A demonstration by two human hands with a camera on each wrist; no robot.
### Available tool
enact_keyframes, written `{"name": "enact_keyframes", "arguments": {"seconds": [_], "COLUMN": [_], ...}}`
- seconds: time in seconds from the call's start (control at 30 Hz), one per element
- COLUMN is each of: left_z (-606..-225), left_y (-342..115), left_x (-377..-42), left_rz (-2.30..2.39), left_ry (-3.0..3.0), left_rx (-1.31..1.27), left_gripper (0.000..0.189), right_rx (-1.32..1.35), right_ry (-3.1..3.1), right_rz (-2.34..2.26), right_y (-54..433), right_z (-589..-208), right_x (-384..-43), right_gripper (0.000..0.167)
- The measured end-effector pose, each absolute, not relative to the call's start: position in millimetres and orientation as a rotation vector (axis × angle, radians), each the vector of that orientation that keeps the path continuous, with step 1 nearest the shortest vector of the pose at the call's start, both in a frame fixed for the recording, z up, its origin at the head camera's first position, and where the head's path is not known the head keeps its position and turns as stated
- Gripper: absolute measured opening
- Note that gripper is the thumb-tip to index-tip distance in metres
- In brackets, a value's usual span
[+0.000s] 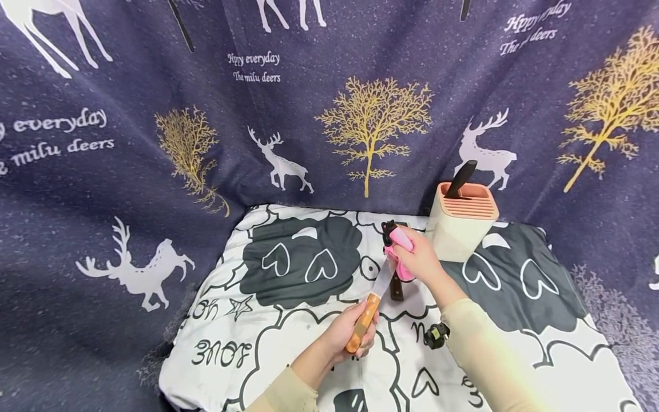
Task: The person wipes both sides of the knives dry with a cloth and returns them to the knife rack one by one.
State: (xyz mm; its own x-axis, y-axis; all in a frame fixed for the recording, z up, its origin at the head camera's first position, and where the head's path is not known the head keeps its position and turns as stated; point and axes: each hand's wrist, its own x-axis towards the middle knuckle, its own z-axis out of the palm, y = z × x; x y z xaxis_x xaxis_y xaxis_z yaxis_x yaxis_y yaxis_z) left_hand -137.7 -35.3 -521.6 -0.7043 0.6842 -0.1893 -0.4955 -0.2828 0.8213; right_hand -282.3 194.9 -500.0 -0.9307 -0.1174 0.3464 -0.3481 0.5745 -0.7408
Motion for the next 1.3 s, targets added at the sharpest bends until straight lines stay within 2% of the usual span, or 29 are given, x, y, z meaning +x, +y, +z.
{"name": "enact_keyframes", "arguments": {"seconds": [0.17,0.43,0.8,1.0,1.1,1.3], "left_z": [-523,-526,-533,-536,-533,-524], "left_y": [-37,-43,-51,-52,-54,-58], "left_x": [-134,-129,-124,-124,-128,-139], "left_rz": [2.017,2.002,1.983,1.997,2.028,2.074], "left_ry": [1.195,1.164,1.165,1.158,1.195,1.263], "left_rx": [0.276,0.316,0.300,0.316,0.284,0.195], "left_gripper": [0.043,0.042,0.043,0.043,0.043,0.043], "right_rx": [0.231,0.144,0.281,0.064,-0.016,0.025], "right_ry": [-2.550,-2.537,-2.509,-2.467,-2.408,-2.307], "right_rz": [1.335,1.301,1.178,1.165,1.215,1.370], "right_y": [202,211,220,237,244,236], "right_z": [-499,-498,-500,-491,-482,-465], "right_x": [-284,-284,-288,-290,-283,-251], "right_gripper": [0.023,0.029,0.022,0.018,0.014,0.011]}}
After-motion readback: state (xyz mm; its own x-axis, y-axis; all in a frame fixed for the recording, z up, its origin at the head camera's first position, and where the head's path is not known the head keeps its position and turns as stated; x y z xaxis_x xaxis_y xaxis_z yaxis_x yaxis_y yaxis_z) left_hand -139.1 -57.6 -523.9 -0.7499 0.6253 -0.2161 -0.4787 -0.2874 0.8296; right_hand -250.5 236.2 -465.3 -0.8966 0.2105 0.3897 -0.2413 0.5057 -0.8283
